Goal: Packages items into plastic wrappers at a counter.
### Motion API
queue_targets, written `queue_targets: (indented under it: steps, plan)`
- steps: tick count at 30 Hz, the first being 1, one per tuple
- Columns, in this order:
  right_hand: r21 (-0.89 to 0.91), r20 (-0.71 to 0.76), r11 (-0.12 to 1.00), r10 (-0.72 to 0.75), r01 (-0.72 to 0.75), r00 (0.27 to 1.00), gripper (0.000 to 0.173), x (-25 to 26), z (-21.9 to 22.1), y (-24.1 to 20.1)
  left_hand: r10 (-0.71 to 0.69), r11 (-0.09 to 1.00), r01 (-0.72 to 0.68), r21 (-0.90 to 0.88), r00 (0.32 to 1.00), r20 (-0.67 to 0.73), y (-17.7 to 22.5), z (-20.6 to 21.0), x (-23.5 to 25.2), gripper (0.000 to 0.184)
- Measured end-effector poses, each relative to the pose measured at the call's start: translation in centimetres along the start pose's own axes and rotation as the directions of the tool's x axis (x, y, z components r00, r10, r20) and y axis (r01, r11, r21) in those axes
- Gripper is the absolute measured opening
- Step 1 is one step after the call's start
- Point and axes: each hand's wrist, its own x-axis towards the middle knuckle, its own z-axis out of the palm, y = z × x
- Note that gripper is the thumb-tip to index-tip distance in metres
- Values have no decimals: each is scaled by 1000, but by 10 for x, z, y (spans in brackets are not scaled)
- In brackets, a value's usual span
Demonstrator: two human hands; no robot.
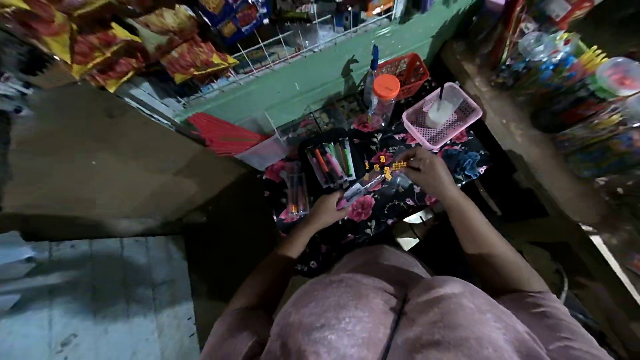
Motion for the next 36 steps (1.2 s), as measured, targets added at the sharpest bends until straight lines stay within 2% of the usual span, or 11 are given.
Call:
queue_targets:
  steps: [4,7,12,16,18,22,27,31,36]
  plan:
    - [-108,8,985,-132,132,991,18,-13,-15,-40,50,997,-48,57,998,-24,17,-4,-3,43]
    - [-209,0,966,-153,150,988,15,-18,-20,-61,78,995,-75,66,996,-50,25,-7,-6,44]
    - [-307,12,930,-211,205,977,11,-20,-20,-82,255,967,-254,26,959,-120,21,-10,-5,36]
    - [-266,71,909,-312,319,947,13,-27,-15,-105,300,954,-294,66,945,-129,30,-11,-3,36]
    - [-234,68,891,-385,390,920,13,-33,-15,-117,376,926,-372,56,906,-197,31,-9,-3,35]
    - [-324,21,801,-526,503,850,14,-39,-22,-126,434,890,-456,0,849,-301,35,-6,0,32]
    - [-386,143,769,-497,510,856,22,-42,-26,-122,456,877,-481,4,828,-326,44,-10,-6,30]
    - [-473,286,763,-340,441,896,33,-39,-21,-120,458,879,-476,17,835,-303,47,-13,-8,30]
    - [-487,276,787,-272,378,922,33,-31,-12,-113,429,902,-426,67,869,-245,54,-15,-6,33]
